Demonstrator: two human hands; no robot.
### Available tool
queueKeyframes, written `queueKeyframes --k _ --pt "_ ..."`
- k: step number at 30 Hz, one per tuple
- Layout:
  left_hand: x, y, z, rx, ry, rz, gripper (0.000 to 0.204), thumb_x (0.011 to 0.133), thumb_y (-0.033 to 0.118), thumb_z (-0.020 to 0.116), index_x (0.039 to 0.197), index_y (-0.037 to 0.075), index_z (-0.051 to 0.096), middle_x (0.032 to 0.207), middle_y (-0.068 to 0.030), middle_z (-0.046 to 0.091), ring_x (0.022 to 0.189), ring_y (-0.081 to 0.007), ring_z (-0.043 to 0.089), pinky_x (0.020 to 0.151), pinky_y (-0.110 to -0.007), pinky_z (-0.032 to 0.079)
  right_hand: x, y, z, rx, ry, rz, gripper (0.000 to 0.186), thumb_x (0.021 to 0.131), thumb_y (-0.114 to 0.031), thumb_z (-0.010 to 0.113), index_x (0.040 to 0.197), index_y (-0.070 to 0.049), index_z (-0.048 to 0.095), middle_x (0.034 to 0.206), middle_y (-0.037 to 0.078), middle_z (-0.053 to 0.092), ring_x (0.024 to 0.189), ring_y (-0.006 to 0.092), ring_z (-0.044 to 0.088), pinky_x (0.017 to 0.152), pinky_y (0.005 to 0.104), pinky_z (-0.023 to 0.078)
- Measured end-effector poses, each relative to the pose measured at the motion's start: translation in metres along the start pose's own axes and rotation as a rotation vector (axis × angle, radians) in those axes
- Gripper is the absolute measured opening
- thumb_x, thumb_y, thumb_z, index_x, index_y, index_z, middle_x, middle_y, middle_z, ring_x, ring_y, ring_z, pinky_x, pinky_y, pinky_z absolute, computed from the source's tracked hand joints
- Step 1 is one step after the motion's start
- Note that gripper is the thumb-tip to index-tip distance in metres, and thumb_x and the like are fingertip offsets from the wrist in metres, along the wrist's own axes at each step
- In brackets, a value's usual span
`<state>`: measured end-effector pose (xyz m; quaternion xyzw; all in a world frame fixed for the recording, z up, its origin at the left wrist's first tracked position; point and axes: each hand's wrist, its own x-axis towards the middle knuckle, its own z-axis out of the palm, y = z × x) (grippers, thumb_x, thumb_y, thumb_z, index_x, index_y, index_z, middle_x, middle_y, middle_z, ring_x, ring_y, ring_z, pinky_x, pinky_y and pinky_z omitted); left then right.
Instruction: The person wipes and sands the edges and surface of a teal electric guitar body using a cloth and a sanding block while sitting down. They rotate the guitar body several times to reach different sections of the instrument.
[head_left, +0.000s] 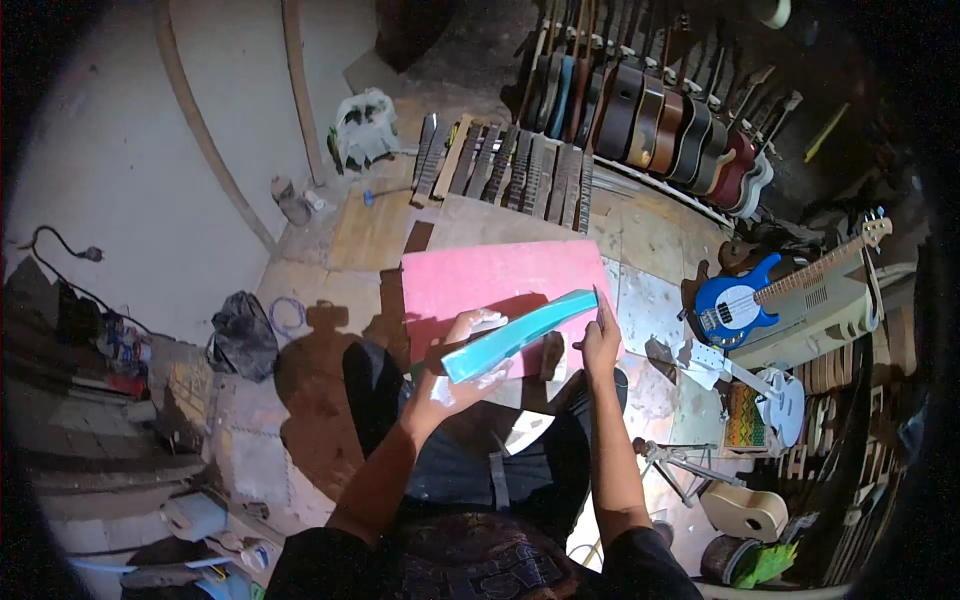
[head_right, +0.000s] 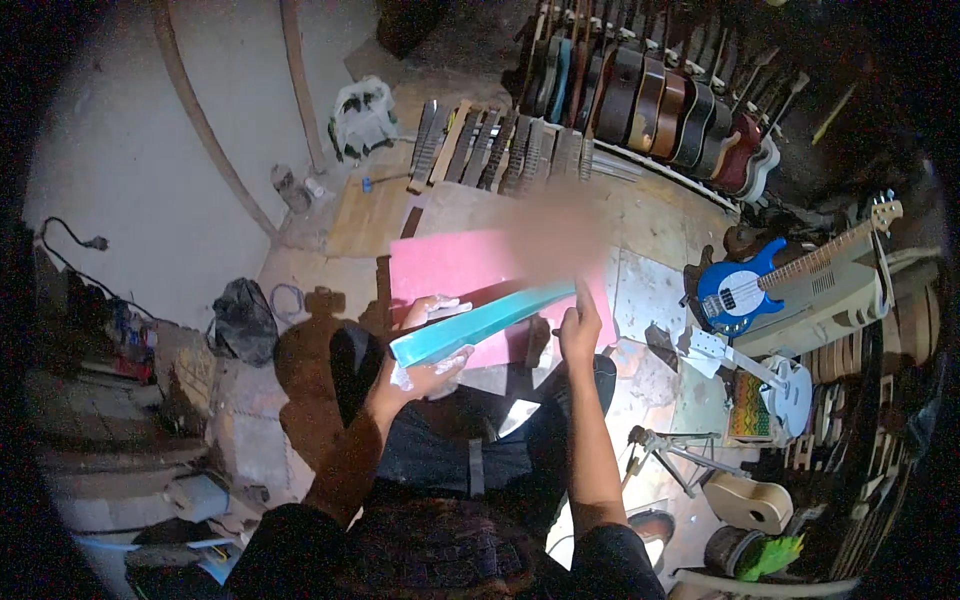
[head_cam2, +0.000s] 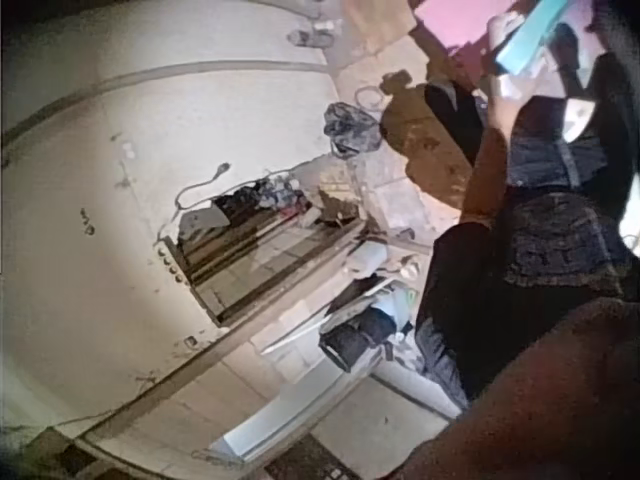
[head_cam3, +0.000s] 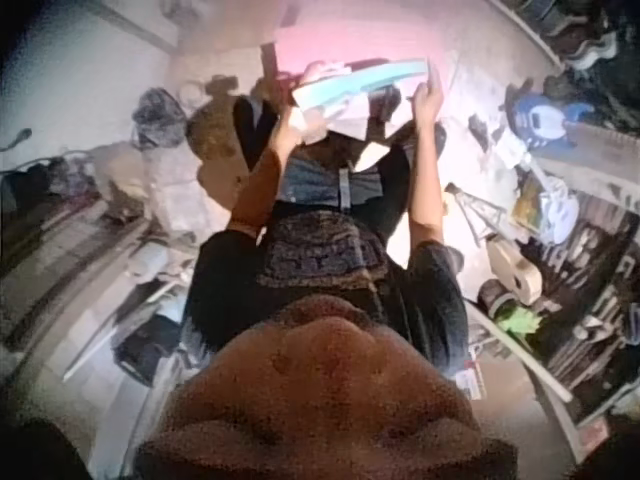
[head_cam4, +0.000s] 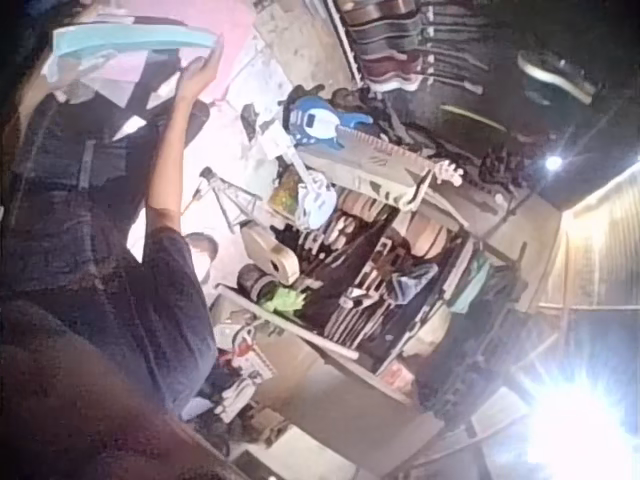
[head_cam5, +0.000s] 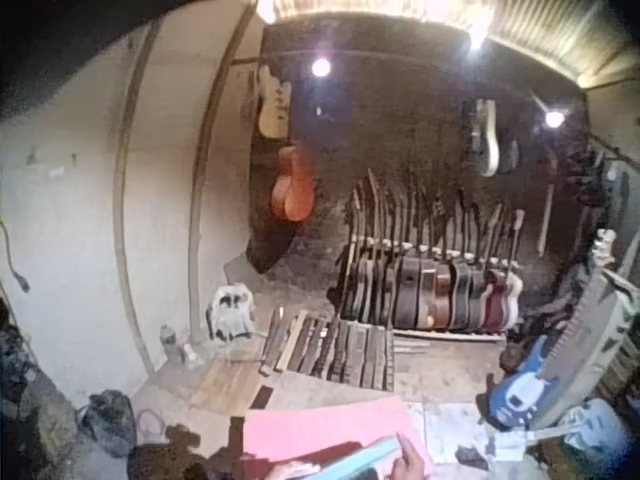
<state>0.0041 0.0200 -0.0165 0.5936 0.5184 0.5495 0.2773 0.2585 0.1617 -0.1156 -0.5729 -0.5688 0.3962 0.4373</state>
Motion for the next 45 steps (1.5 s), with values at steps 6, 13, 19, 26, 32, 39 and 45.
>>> queueKeyframes --k 6,13,19,26,32,39,45 --pt "0.005 -0.030 -0.025 0.081 -0.043 0.063 0.061 0.083 0.008 0.088 0.131 0.003 0.051 0.126 -0.0143 0.071 0.110 -0.0196 0.069 0.094 -0.034 0.057 0.015 0.075 -0.029 0.250 -0.121 0.298 0.066 0.090 -0.004 0.069 0.154 -0.014 0.058 0.106 0.008 0.068 0.077 0.0127 0.063 0.066 0.0298 0.058" --pt "0.022 -0.043 -0.035 0.062 -0.077 0.065 0.033 0.088 0.010 0.082 0.111 0.005 0.059 0.106 -0.0118 0.074 0.095 -0.0186 0.070 0.083 -0.039 0.056 0.019 0.053 -0.051 0.153 -0.388 0.024 0.080 0.072 0.001 0.089 0.146 -0.005 0.059 0.126 0.008 0.070 0.111 0.0203 0.067 0.098 0.0344 0.055" --pt "0.048 -0.060 -0.023 -0.161 0.249 0.028 0.027 0.090 0.006 0.079 0.110 0.005 0.061 0.098 -0.0055 0.069 0.092 -0.0157 0.067 0.084 -0.035 0.056 -0.001 0.041 -0.065 -0.017 -0.262 -0.088 0.065 0.069 -0.004 0.093 0.129 -0.004 0.068 0.118 0.005 0.070 0.112 0.0188 0.065 0.098 0.0348 0.052" --pt "0.066 -0.085 -0.040 -0.687 0.572 -0.171 0.037 0.110 0.038 0.051 0.112 0.003 0.061 0.105 -0.0127 0.072 0.091 -0.0253 0.071 0.084 -0.040 0.057 -0.013 -0.003 -0.061 -0.209 -0.198 -0.192 0.067 0.070 -0.008 0.094 0.131 -0.002 0.068 0.125 0.014 0.070 0.117 0.0286 0.068 0.100 0.0392 0.054" --pt "0.075 -0.071 -0.071 -0.457 0.800 -0.282 0.042 0.109 0.035 0.049 0.123 -0.003 0.059 0.108 -0.0222 0.071 0.094 -0.0381 0.073 0.085 -0.049 0.061 -0.013 -0.028 -0.045 -0.321 -0.202 -0.313 0.064 0.071 -0.013 0.093 0.130 -0.005 0.068 0.121 0.015 0.069 0.112 0.0334 0.068 0.094 0.0410 0.055" --pt "0.048 -0.073 -0.069 1.075 0.547 -0.098 0.040 0.101 0.028 0.065 0.134 0.006 0.068 0.158 -0.0241 0.046 0.149 -0.0554 0.031 0.119 -0.069 0.028 -0.028 -0.052 -0.025 -0.398 -0.202 -0.369 0.065 0.073 -0.015 0.093 0.131 -0.006 0.066 0.119 0.016 0.069 0.108 0.0347 0.070 0.091 0.0417 0.055" --pt "0.011 -0.088 0.005 0.970 0.189 -0.156 0.044 0.102 0.033 0.060 0.136 0.007 0.065 0.158 -0.0178 0.050 0.157 -0.0489 0.024 0.121 -0.077 0.011 -0.042 -0.079 -0.002 -0.360 -0.285 -0.397 0.060 0.076 -0.012 0.092 0.130 -0.008 0.067 0.119 0.015 0.069 0.101 0.0317 0.071 0.082 0.0392 0.058"
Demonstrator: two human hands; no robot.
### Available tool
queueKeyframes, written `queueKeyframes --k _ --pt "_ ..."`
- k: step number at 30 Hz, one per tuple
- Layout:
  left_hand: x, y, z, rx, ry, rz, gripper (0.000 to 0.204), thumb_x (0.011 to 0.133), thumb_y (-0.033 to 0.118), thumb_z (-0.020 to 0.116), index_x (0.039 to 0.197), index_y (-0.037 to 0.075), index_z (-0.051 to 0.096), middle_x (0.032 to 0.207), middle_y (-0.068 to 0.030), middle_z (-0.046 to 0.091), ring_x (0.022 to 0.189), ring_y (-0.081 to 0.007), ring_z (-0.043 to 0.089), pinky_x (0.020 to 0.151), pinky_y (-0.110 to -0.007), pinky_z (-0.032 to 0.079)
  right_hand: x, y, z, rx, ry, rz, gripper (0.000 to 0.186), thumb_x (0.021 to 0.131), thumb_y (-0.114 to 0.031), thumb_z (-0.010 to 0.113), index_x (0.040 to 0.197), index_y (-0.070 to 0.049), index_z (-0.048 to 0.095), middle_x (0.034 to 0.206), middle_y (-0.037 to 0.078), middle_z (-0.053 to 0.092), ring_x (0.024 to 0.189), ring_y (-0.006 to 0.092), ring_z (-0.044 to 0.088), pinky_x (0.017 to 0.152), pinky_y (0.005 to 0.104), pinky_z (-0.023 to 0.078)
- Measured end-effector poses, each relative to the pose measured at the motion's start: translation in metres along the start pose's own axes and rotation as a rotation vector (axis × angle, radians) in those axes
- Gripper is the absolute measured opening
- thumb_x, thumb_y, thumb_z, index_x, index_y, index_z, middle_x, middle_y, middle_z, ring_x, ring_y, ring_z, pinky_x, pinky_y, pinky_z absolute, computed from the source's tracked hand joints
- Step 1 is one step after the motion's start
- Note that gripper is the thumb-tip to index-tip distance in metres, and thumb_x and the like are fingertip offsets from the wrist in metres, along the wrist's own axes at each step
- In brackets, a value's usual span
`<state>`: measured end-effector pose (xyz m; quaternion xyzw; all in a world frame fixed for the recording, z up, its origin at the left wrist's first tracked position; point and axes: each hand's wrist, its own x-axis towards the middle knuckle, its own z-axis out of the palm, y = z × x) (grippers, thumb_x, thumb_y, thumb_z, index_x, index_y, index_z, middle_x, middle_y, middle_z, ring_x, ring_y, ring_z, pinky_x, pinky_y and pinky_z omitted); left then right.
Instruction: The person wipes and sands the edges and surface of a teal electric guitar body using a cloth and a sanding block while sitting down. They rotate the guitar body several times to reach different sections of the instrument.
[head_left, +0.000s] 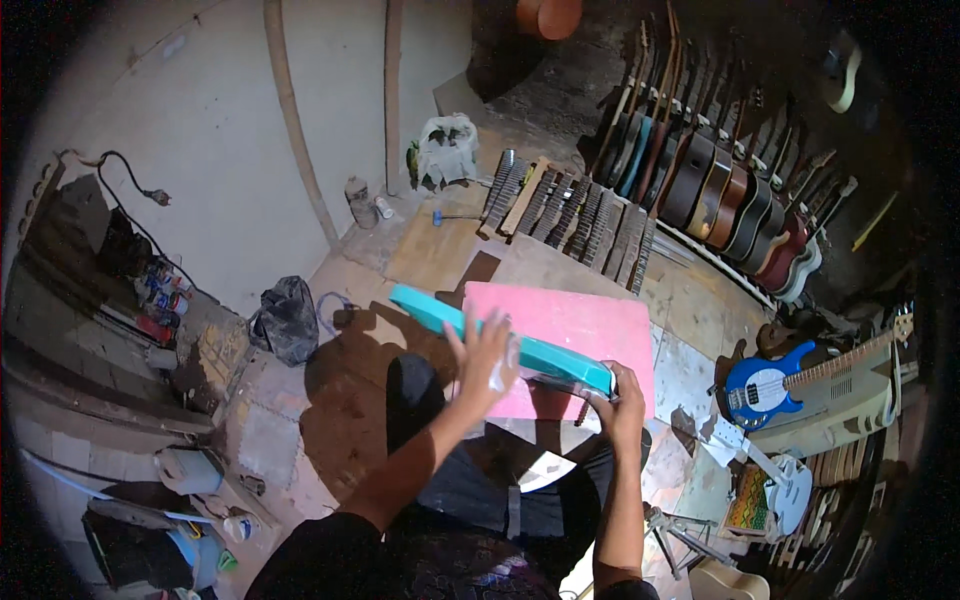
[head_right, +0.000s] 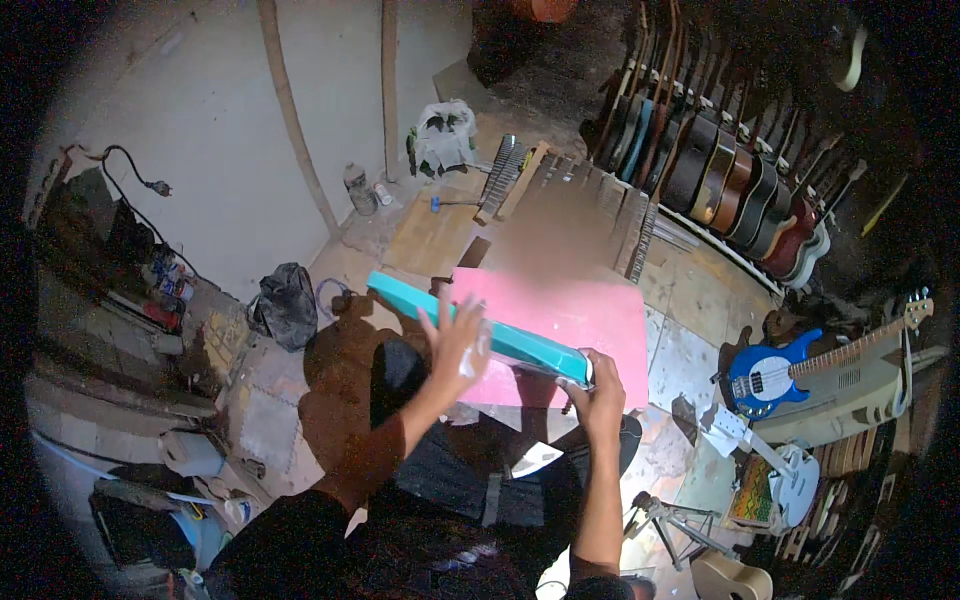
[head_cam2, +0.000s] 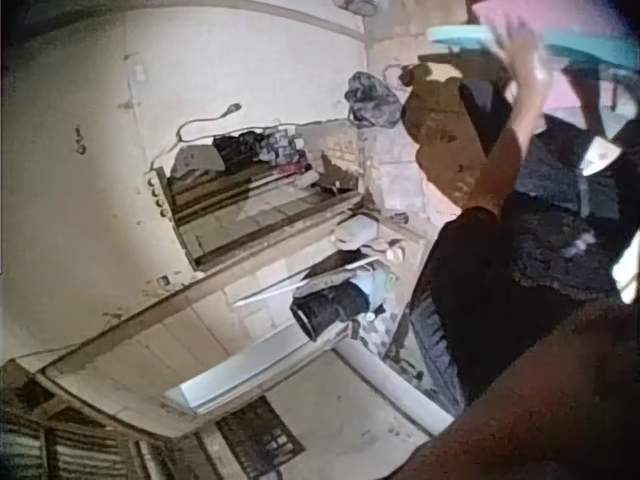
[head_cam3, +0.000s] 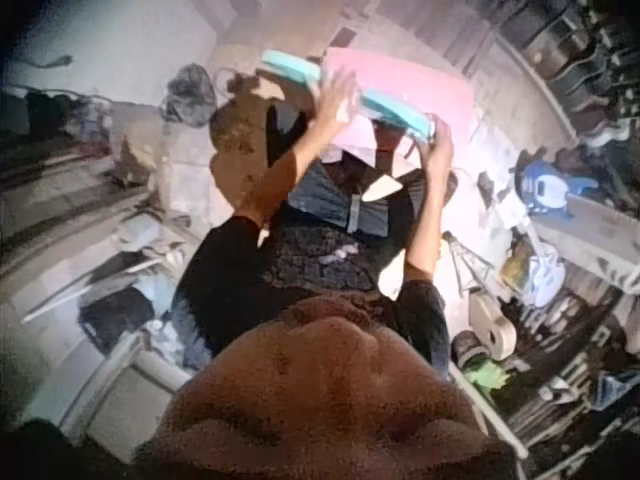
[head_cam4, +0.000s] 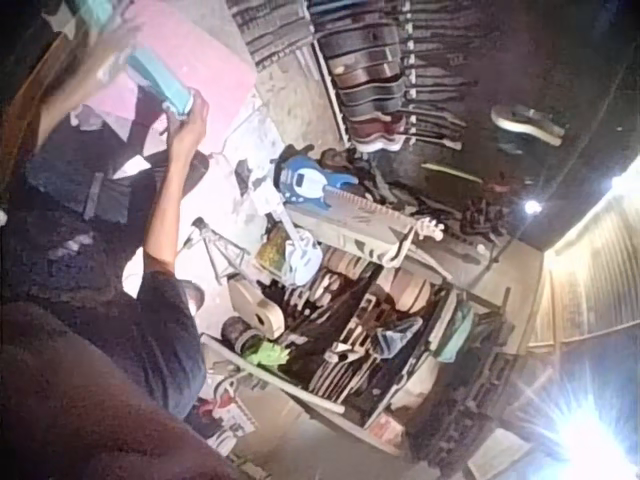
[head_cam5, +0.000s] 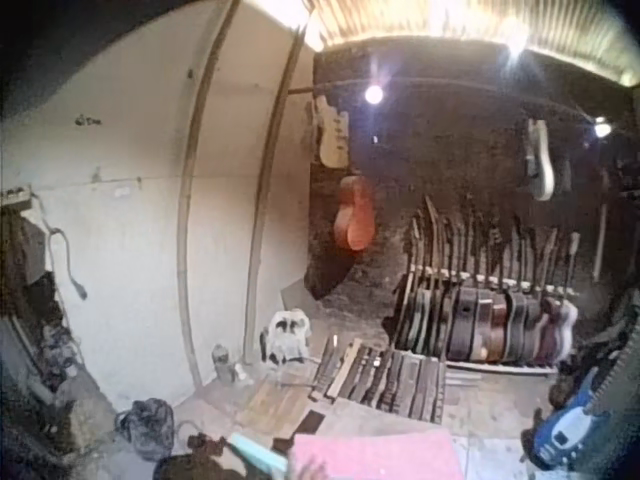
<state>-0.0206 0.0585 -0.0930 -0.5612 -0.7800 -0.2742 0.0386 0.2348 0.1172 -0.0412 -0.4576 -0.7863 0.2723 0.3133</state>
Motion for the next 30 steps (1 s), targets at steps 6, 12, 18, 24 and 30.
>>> queueKeyframes --k 6,12,18,24,30 --pt "-0.029 0.068 0.002 -0.408 -0.069 0.349 0.059 0.100 0.032 0.066 0.151 0.006 0.054 0.167 -0.0127 0.040 0.157 -0.0389 0.027 0.129 -0.065 0.008 0.002 -0.013 0.007 -0.050 -0.002 -0.054 0.059 0.078 -0.005 0.089 0.132 -0.007 0.066 0.123 0.015 0.068 0.097 0.0279 0.073 0.078 0.0371 0.063" --pt "-0.026 0.021 0.010 -0.257 -0.048 0.360 0.078 0.098 0.055 0.061 0.157 0.006 0.048 0.163 -0.0184 0.045 0.154 -0.0401 0.035 0.128 -0.061 0.021 0.004 -0.014 0.004 -0.021 -0.022 -0.087 0.056 0.079 0.001 0.087 0.130 -0.005 0.066 0.119 0.014 0.068 0.087 0.0249 0.073 0.065 0.0355 0.061" --pt "-0.003 -0.098 -0.015 0.062 0.058 -0.068 0.060 0.103 0.040 0.062 0.153 0.009 0.055 0.159 -0.0157 0.051 0.155 -0.0348 0.035 0.121 -0.060 0.031 0.006 -0.005 0.005 -0.086 0.003 -0.111 0.055 0.080 -0.006 0.088 0.130 -0.006 0.065 0.120 0.014 0.068 0.088 0.0259 0.074 0.068 0.0363 0.062" --pt "-0.011 -0.250 0.024 0.034 0.498 -0.128 0.051 0.106 0.024 0.056 0.152 0.003 0.052 0.151 -0.0220 0.055 0.131 -0.0402 0.057 0.116 -0.054 0.040 0.011 -0.030 0.019 0.019 -0.053 -0.055 0.057 0.079 -0.009 0.089 0.131 -0.009 0.065 0.123 0.014 0.068 0.100 0.0300 0.073 0.079 0.0383 0.062" --pt "-0.014 -0.041 -0.006 0.107 0.123 -0.081 0.056 0.099 0.021 0.057 0.151 0.000 0.052 0.162 -0.0210 0.044 0.155 -0.0412 0.031 0.126 -0.066 0.022 0.005 -0.016 0.008 -0.023 -0.028 0.026 0.058 0.078 -0.007 0.088 0.131 -0.008 0.065 0.122 0.014 0.068 0.104 0.0313 0.072 0.085 0.0384 0.059"
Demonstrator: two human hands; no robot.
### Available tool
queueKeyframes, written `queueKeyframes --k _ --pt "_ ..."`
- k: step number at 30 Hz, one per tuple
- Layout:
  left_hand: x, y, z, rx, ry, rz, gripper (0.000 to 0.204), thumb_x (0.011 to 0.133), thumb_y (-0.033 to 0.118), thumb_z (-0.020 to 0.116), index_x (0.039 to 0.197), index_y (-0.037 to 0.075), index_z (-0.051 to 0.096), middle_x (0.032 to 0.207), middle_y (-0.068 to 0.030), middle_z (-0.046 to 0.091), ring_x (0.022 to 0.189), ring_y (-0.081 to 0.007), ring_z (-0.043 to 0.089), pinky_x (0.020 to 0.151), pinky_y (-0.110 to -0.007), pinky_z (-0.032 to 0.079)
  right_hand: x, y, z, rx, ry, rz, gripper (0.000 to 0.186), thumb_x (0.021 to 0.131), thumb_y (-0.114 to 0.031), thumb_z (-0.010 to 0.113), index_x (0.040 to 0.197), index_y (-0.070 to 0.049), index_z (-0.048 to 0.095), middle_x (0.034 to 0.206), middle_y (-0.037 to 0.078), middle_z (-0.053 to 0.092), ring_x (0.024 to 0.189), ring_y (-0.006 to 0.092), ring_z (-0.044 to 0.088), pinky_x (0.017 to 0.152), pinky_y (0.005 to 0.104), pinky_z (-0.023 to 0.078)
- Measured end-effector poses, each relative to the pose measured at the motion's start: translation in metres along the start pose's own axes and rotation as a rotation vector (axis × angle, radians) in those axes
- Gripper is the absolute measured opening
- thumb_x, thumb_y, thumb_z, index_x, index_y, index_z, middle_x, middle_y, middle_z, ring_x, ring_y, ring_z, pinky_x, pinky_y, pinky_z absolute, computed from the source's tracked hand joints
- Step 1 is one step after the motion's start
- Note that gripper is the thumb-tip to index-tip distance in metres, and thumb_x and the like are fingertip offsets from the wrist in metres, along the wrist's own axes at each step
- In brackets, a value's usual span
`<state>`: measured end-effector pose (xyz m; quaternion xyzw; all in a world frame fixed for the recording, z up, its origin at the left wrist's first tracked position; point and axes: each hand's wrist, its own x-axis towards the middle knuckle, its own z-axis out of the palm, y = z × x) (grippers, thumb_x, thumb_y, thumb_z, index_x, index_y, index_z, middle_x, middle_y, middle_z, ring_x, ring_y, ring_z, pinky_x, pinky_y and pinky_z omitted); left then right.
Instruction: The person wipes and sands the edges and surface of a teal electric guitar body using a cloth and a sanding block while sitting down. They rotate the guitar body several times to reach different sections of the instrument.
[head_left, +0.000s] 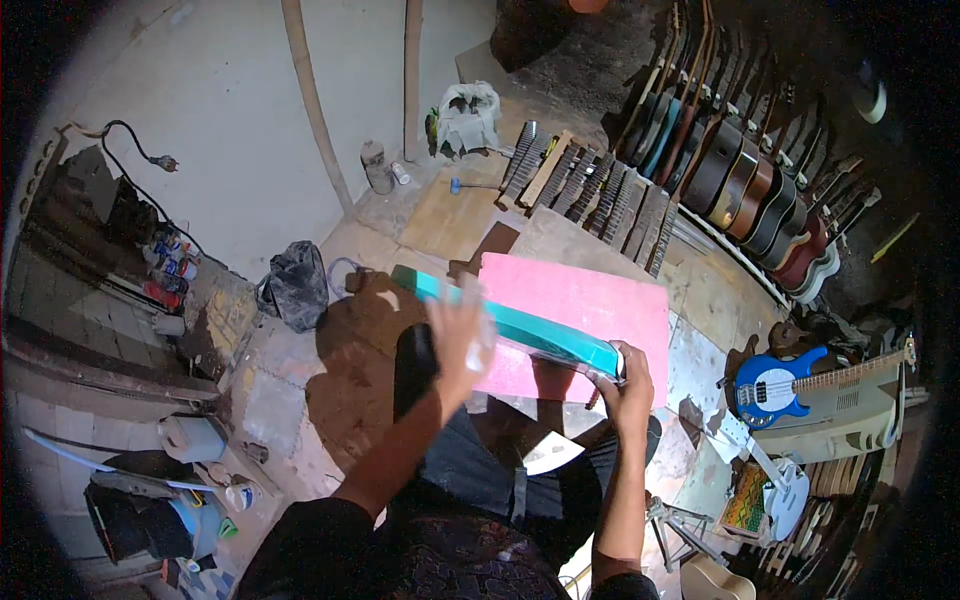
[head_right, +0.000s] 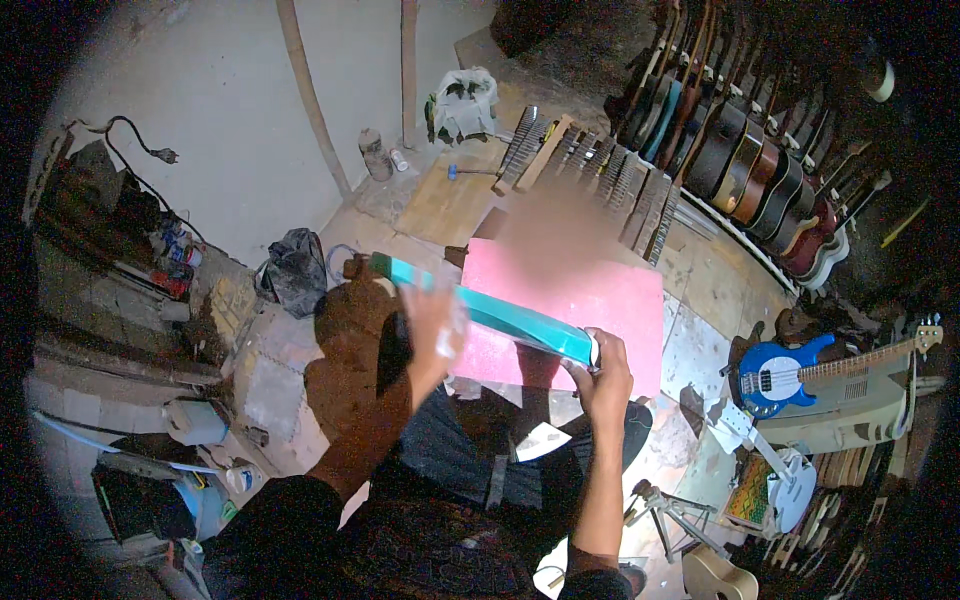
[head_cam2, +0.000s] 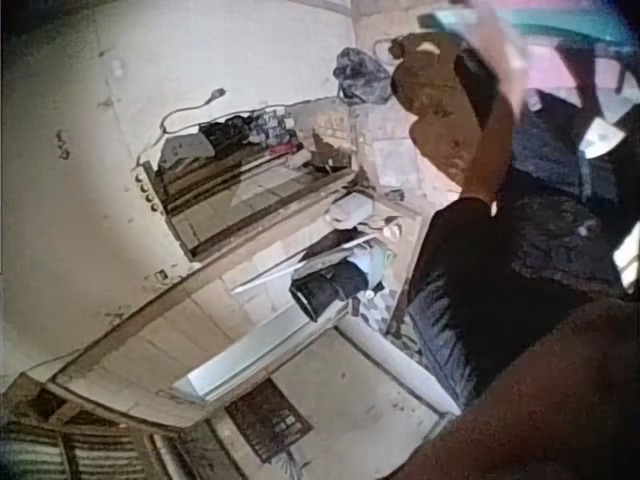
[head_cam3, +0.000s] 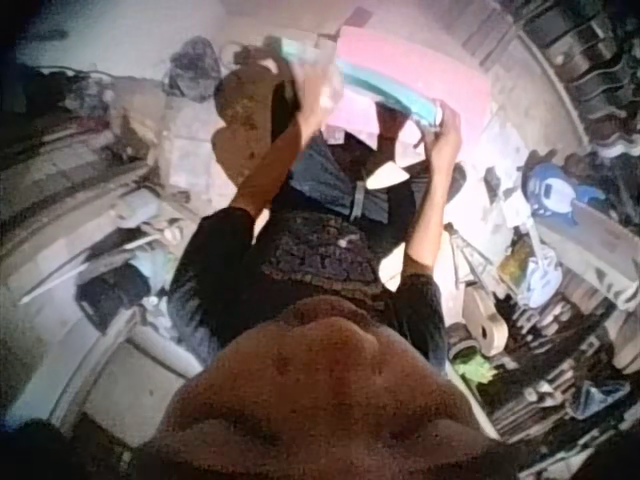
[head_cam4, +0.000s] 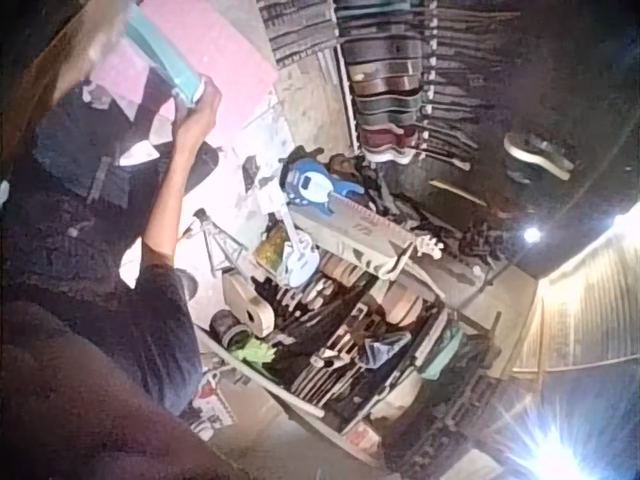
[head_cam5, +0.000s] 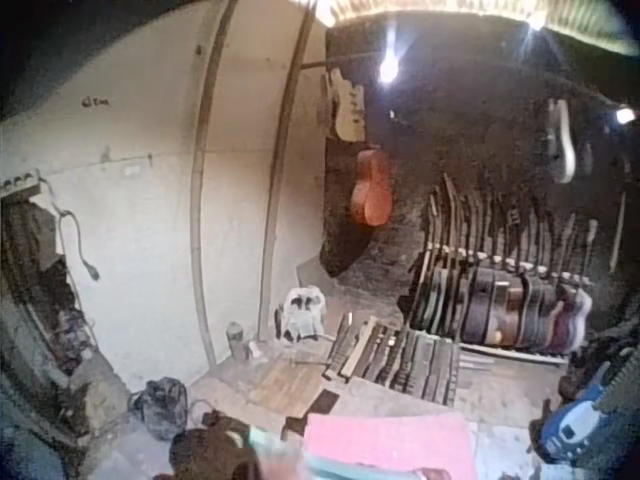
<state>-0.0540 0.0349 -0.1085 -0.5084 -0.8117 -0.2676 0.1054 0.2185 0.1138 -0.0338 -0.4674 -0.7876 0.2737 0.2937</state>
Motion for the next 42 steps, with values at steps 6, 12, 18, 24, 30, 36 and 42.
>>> queueKeyframes --k 6,12,18,24,30,36,42 --pt "-0.035 0.104 -0.018 -0.569 -0.152 0.331 0.064 0.098 0.026 0.058 0.156 -0.001 0.045 0.161 -0.0217 0.043 0.156 -0.0421 0.030 0.126 -0.069 0.014 -0.006 -0.001 0.002 0.021 0.001 0.003 0.060 0.075 -0.002 0.087 0.131 -0.006 0.065 0.120 0.015 0.068 0.109 0.0328 0.069 0.091 0.0380 0.056" --pt "-0.036 0.053 0.015 -0.391 -0.118 0.323 0.074 0.106 0.051 0.049 0.158 -0.001 0.040 0.167 -0.0229 0.035 0.156 -0.0394 0.030 0.128 -0.063 0.018 -0.006 0.000 0.004 0.017 -0.003 -0.029 0.058 0.078 -0.007 0.088 0.132 -0.009 0.066 0.125 0.014 0.068 0.106 0.0326 0.072 0.085 0.0384 0.061" --pt "0.001 -0.077 0.013 -0.348 -0.141 -0.165 0.064 0.104 0.041 0.059 0.159 0.010 0.046 0.164 -0.0134 0.043 0.154 -0.0291 0.035 0.123 -0.050 0.032 -0.007 0.003 0.005 0.056 -0.016 0.042 0.056 0.080 -0.009 0.089 0.131 -0.009 0.066 0.126 0.015 0.069 0.104 0.0320 0.073 0.082 0.0387 0.061" --pt "0.035 -0.170 0.008 -0.800 -0.056 -0.487 0.050 0.106 0.025 0.064 0.150 0.005 0.051 0.141 -0.0151 0.061 0.132 -0.0239 0.057 0.104 -0.038 0.049 -0.011 0.012 0.009 0.085 -0.006 0.051 0.056 0.079 -0.009 0.089 0.131 -0.008 0.067 0.127 0.015 0.069 0.108 0.0322 0.072 0.079 0.0384 0.062" --pt "0.028 -0.156 0.023 -1.178 0.013 -0.667 0.062 0.091 0.029 0.085 0.139 0.007 0.052 0.123 -0.0129 0.063 0.109 -0.0244 0.068 0.079 -0.040 0.061 -0.015 0.009 0.007 0.175 -0.005 0.070 0.058 0.078 -0.009 0.090 0.131 -0.008 0.067 0.127 0.016 0.069 0.111 0.0326 0.072 0.084 0.0393 0.062" --pt "0.027 -0.089 -0.012 -1.319 0.163 -0.874 0.072 0.083 0.011 0.091 0.138 0.011 0.045 0.118 -0.0115 0.063 0.102 -0.0284 0.068 0.091 -0.046 0.063 -0.016 0.005 0.002 0.067 0.042 -0.041 0.060 0.076 -0.008 0.091 0.131 -0.007 0.068 0.127 0.015 0.070 0.112 0.0319 0.072 0.090 0.0397 0.060" --pt "0.027 -0.084 0.008 -1.572 0.188 -0.794 0.052 0.093 0.007 0.078 0.134 0.013 0.047 0.121 -0.0131 0.064 0.104 -0.0292 0.070 0.094 -0.051 0.063 -0.009 0.024 -0.025 0.081 0.070 -0.085 0.062 0.074 -0.008 0.092 0.131 -0.005 0.069 0.129 0.016 0.070 0.115 0.0312 0.071 0.094 0.0378 0.058"
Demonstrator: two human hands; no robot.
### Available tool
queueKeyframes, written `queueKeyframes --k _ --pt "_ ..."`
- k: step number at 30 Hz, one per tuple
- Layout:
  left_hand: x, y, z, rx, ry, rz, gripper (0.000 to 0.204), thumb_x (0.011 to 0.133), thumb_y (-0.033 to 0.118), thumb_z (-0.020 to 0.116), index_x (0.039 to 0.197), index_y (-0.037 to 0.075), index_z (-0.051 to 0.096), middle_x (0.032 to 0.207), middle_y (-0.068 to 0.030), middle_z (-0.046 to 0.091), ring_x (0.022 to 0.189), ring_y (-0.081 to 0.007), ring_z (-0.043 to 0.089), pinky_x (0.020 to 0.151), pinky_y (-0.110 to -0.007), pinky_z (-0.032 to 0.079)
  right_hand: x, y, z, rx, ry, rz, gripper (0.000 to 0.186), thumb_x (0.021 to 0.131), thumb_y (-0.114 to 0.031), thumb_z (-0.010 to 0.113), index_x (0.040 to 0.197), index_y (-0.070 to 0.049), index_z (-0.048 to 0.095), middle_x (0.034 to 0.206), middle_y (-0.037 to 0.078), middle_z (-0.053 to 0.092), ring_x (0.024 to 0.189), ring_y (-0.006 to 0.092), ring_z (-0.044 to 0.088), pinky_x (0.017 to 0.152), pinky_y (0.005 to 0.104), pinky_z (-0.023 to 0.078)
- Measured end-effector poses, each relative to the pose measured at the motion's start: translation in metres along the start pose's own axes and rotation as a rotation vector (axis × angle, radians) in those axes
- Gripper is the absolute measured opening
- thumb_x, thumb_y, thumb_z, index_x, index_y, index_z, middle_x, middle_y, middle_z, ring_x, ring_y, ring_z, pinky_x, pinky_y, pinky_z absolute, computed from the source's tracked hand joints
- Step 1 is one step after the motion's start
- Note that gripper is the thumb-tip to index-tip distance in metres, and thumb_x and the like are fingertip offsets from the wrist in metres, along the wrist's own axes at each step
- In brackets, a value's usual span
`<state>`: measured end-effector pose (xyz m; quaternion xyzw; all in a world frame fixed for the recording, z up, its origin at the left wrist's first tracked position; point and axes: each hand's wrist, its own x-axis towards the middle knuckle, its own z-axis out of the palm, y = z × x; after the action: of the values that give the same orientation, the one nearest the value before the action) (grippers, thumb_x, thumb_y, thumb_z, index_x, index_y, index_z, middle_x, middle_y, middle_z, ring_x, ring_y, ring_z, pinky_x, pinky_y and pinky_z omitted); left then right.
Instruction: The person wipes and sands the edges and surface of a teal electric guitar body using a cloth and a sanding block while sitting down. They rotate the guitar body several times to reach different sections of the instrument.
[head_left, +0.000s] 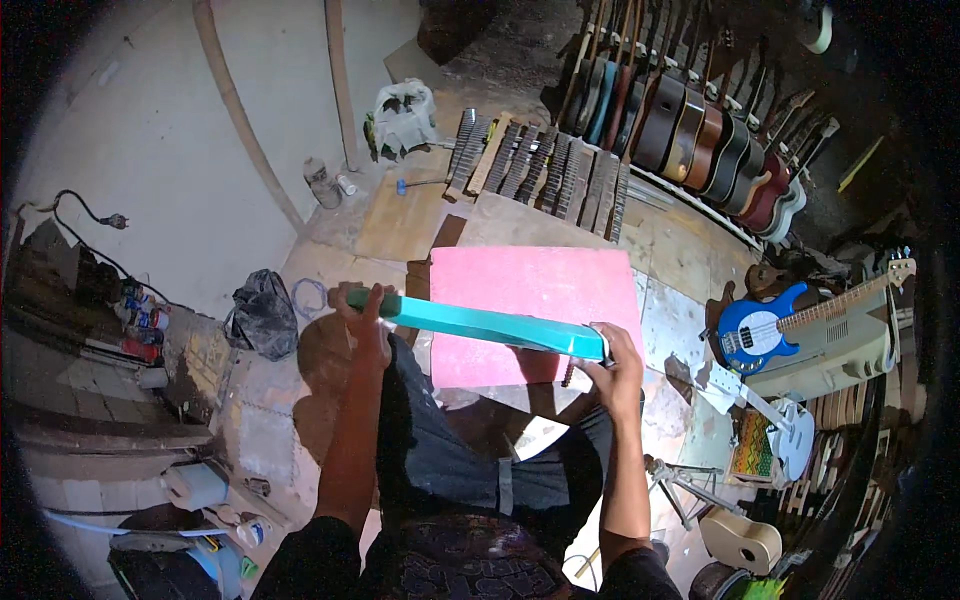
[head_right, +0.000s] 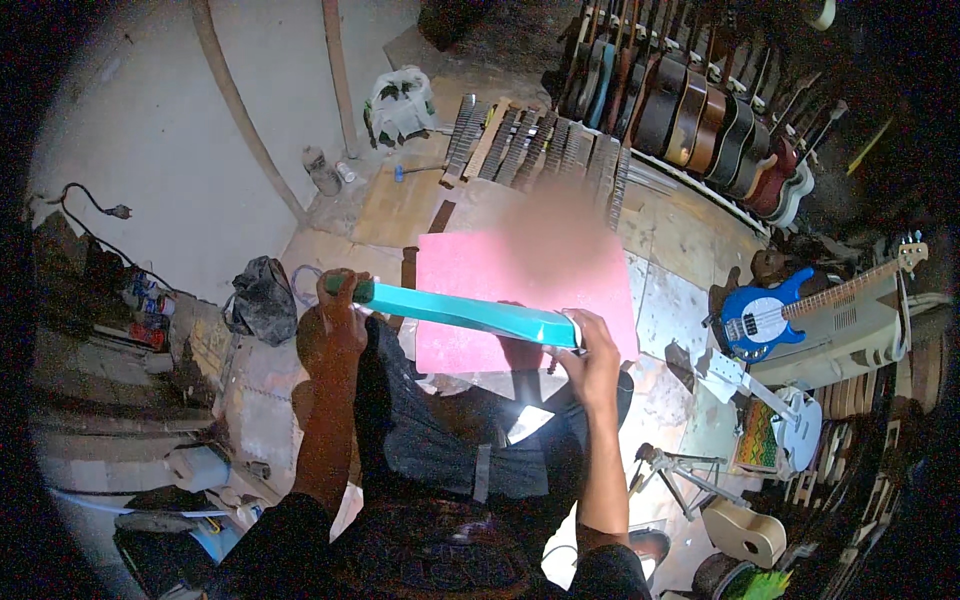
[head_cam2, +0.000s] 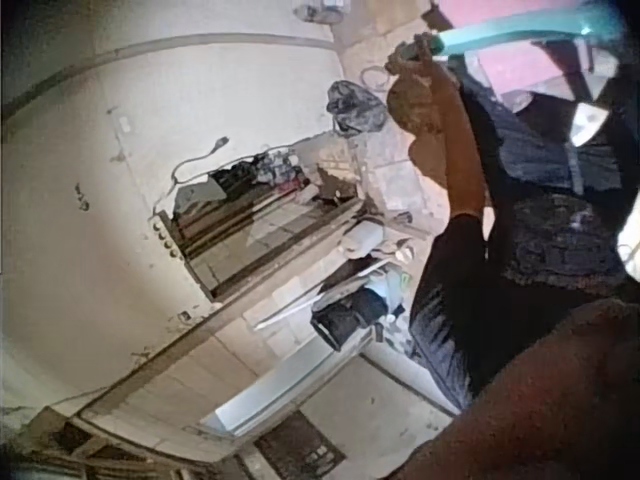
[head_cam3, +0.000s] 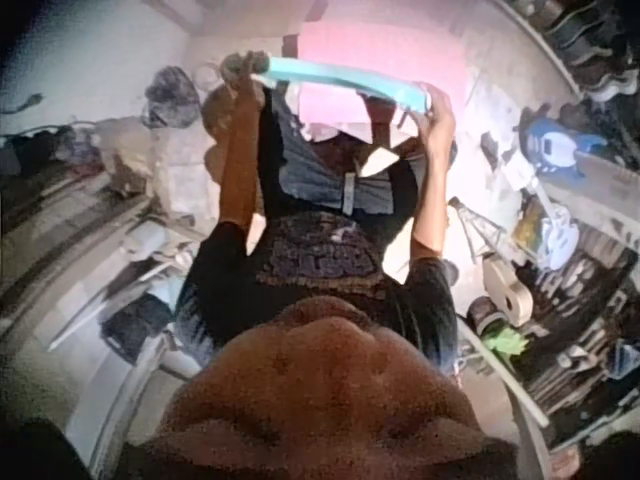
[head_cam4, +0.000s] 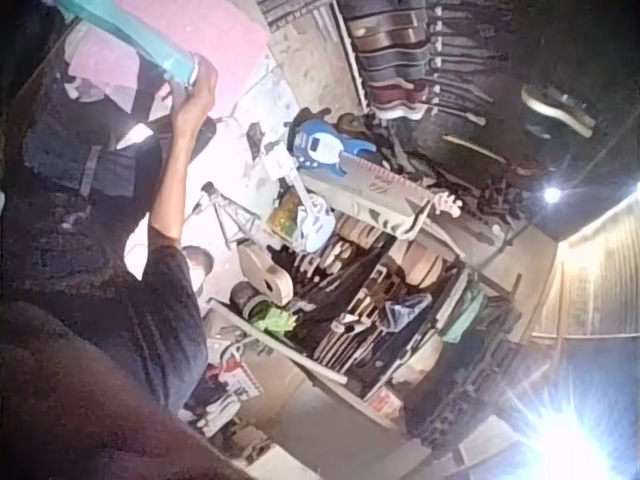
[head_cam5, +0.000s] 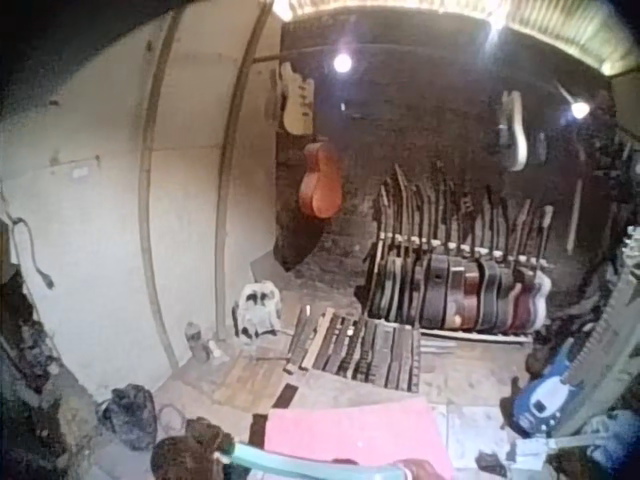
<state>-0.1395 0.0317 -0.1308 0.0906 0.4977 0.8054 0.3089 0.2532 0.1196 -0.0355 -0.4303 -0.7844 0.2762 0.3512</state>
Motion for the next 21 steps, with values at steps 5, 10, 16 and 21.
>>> queueKeyframes --k 5,10,16,21 --pt "-0.028 -0.023 0.021 -0.045 0.011 -0.078 0.054 0.094 0.017 0.081 0.137 0.011 0.048 0.120 -0.0138 0.066 0.103 -0.0291 0.071 0.091 -0.048 0.062 0.011 0.025 -0.026 -0.023 -0.049 0.051 0.061 0.074 -0.010 0.092 0.130 -0.004 0.069 0.128 0.015 0.071 0.116 0.0311 0.070 0.095 0.0388 0.057" --pt "-0.013 -0.032 -0.007 0.851 0.128 0.596 0.073 0.092 0.025 0.086 0.145 -0.001 0.045 0.116 -0.0187 0.069 0.098 -0.0360 0.072 0.089 -0.046 0.058 0.012 0.032 -0.026 -0.048 -0.052 -0.002 0.066 0.077 -0.014 0.090 0.138 -0.006 0.065 0.136 0.017 0.068 0.119 0.0330 0.069 0.094 0.0398 0.057" --pt "-0.038 -0.040 0.042 1.049 -0.510 0.435 0.065 0.082 0.038 0.092 0.128 0.001 0.065 0.120 -0.0170 0.074 0.113 -0.0325 0.070 0.104 -0.049 0.051 0.005 0.022 -0.026 0.031 -0.070 0.228 0.077 0.081 -0.006 0.085 0.152 -0.005 0.055 0.153 0.018 0.059 0.141 0.0332 0.056 0.116 0.0402 0.044" --pt "-0.100 -0.012 0.159 1.017 -1.045 0.733 0.060 0.074 0.044 0.093 0.118 0.009 0.073 0.119 -0.0155 0.076 0.111 -0.0336 0.072 0.093 -0.044 0.058 0.003 0.017 -0.027 0.044 -0.048 0.205 0.077 0.083 -0.002 0.083 0.154 -0.005 0.054 0.156 0.018 0.056 0.144 0.0332 0.053 0.118 0.0395 0.042"
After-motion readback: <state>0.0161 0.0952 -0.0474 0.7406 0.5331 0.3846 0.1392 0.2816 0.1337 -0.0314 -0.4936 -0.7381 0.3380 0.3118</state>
